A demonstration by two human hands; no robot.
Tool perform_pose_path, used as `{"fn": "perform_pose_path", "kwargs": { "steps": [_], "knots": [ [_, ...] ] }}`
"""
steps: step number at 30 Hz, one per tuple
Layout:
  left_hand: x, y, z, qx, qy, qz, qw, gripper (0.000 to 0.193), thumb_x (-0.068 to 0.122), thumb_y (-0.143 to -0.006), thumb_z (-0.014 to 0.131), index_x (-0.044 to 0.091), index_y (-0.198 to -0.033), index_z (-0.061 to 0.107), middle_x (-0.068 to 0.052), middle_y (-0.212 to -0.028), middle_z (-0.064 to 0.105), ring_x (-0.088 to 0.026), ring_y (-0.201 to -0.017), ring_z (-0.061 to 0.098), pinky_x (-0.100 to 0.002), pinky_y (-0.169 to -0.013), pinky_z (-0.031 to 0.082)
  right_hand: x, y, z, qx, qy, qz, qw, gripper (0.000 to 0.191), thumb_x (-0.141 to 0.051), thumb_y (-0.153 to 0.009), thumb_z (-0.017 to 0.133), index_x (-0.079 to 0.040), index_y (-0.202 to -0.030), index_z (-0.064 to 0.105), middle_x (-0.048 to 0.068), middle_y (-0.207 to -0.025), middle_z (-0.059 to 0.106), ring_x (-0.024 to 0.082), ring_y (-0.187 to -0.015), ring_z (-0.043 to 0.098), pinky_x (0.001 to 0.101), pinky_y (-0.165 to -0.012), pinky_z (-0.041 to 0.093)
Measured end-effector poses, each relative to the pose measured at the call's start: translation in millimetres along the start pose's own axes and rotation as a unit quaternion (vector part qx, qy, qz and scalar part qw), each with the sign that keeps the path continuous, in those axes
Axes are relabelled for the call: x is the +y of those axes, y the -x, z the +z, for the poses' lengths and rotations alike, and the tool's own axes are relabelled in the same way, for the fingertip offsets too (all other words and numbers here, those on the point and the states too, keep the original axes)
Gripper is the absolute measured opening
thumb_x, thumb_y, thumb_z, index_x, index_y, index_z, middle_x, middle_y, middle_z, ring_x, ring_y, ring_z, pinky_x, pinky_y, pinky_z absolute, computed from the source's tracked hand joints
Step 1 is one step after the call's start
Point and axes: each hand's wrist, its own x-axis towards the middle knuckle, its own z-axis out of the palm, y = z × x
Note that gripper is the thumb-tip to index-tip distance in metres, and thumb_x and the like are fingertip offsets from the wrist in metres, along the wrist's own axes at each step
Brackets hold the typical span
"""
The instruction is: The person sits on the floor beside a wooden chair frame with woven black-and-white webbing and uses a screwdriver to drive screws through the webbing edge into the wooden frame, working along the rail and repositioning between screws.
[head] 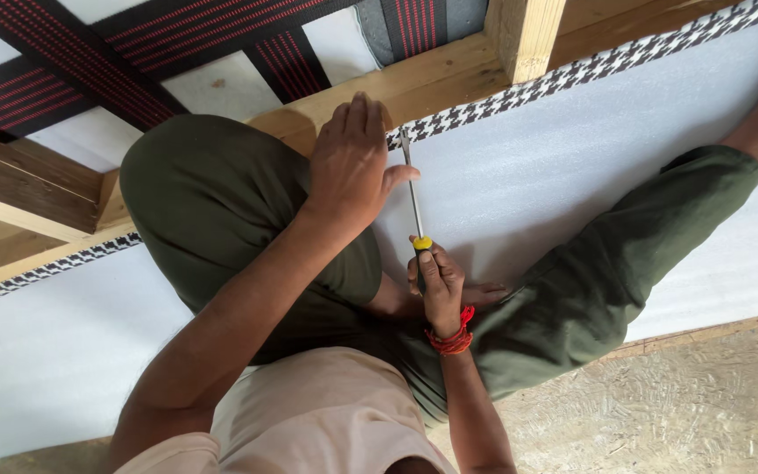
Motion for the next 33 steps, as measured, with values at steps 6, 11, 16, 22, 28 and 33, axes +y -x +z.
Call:
{"fn": "perform_pose_path", "kwargs": {
  "steps": [6,11,16,22,28,33],
  "knots": [
    [5,-2,7,-0.051,-0.022,-0.030,0.998,0.099,0.056,-0.072,0.081,-0.018,-0.132,0.052,-0.035,-0.134,0.057,-0.043,-0.126,0.056,-0.049,-0.104,0.046,-15,-2,-9,-0.017,-0.021,0.025,0.999,0.037,-0.022,-0.108,0.055,0.003,-0.133,0.066,0.003,-0.077,0.062,0.007,-0.063,0.053,0.0219,-0.057,0.044],
    [8,-3,17,-0.047,-0.040,-0.037,0.997,0.103,0.060,-0.076,0.078,-0.021,-0.134,0.048,-0.041,-0.137,0.051,-0.048,-0.131,0.050,-0.057,-0.112,0.036,-30,-13,-39,-0.057,-0.036,0.058,0.996,0.035,-0.019,-0.105,0.058,0.002,-0.132,0.065,0.004,-0.077,0.066,0.008,-0.058,0.053,0.0223,-0.052,0.042],
    [11,1,25,-0.014,0.004,-0.055,0.998,0.100,0.053,-0.078,0.079,-0.018,-0.139,0.045,-0.040,-0.145,0.045,-0.050,-0.139,0.045,-0.056,-0.117,0.033,-14,-25,-28,0.009,0.025,0.038,0.999,0.033,-0.016,-0.100,0.068,-0.001,-0.130,0.069,-0.001,-0.074,0.058,0.006,-0.060,0.048,0.0217,-0.051,0.040],
    [11,4,23,0.000,0.043,-0.057,0.997,0.098,0.046,-0.077,0.085,-0.018,-0.139,0.044,-0.037,-0.146,0.047,-0.049,-0.139,0.046,-0.055,-0.117,0.035,-4,-29,-19,0.100,0.283,-0.179,0.937,0.032,-0.014,-0.100,0.074,0.000,-0.128,0.068,-0.002,-0.079,0.058,0.005,-0.069,0.050,0.0214,-0.062,0.045],
    [11,4,25,0.021,0.035,-0.050,0.998,0.097,0.048,-0.080,0.085,-0.019,-0.138,0.045,-0.039,-0.144,0.047,-0.050,-0.137,0.046,-0.057,-0.116,0.035,-18,-55,-43,-0.075,0.012,0.060,0.995,0.032,-0.023,-0.097,0.073,-0.002,-0.120,0.073,0.000,-0.072,0.057,0.006,-0.059,0.049,0.0226,-0.053,0.040],
    [9,5,33,0.024,0.033,-0.045,0.998,0.095,0.046,-0.080,0.085,-0.020,-0.137,0.046,-0.041,-0.142,0.047,-0.051,-0.136,0.046,-0.057,-0.114,0.034,-5,-57,-32,0.131,0.375,-0.186,0.899,0.032,-0.030,-0.096,0.081,-0.002,-0.109,0.073,0.005,-0.071,0.059,0.010,-0.062,0.051,0.0279,-0.056,0.044]
  ]
}}
